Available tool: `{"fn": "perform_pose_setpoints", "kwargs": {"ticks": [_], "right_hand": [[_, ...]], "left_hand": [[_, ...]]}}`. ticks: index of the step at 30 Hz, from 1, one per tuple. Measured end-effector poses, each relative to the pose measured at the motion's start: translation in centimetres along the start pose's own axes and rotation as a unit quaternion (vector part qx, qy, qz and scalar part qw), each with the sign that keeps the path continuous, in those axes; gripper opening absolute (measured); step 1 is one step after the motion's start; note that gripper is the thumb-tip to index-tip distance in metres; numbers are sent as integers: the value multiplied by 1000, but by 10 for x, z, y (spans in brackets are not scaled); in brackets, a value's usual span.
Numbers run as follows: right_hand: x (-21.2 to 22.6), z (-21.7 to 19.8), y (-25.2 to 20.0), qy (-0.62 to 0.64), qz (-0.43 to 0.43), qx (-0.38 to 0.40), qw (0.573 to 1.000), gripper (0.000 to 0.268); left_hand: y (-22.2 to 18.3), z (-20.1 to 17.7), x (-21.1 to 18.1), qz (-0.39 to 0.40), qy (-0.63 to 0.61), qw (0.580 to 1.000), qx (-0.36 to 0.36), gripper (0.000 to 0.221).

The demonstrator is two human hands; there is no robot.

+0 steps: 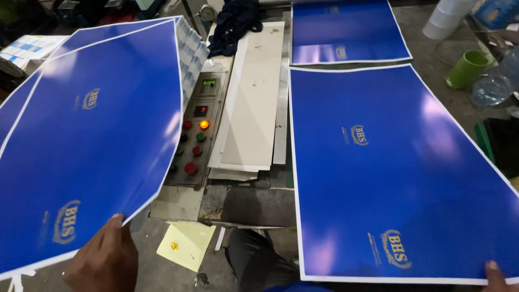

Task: The recorder is picking up printed blue sheets from a stack and placing them one by one onto a conveyor belt or processing machine.

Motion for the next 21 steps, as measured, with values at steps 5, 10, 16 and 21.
{"fn": "perform_pose_setpoints", "kwargs": {"ticks": [5,10,16,21], "right_hand": [[111,107,-76,20,-40,-17,999,56],[131,152,-81,51,-15,-7,999,57],[163,244,-25,-46,186,9,981,32],[135,299,34,30,168,91,981,36]], "left_hand": [[20,-25,-26,-18,-85,996,-20,13],[27,-26,-36,17,-154,986,60,13],[20,-4,-17,67,-134,981,120,19],[32,-9,11,-40,-143,977,151,18]]}}
Point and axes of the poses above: each hand's wrist, its own y-axis towards the middle knuckle, its own z-axis out of the palm, x = y × z, the point moved 2 cm from there along y, towards the middle knuckle, and after that the axes turned 8 degrees about -x, right-handed, at the moved point
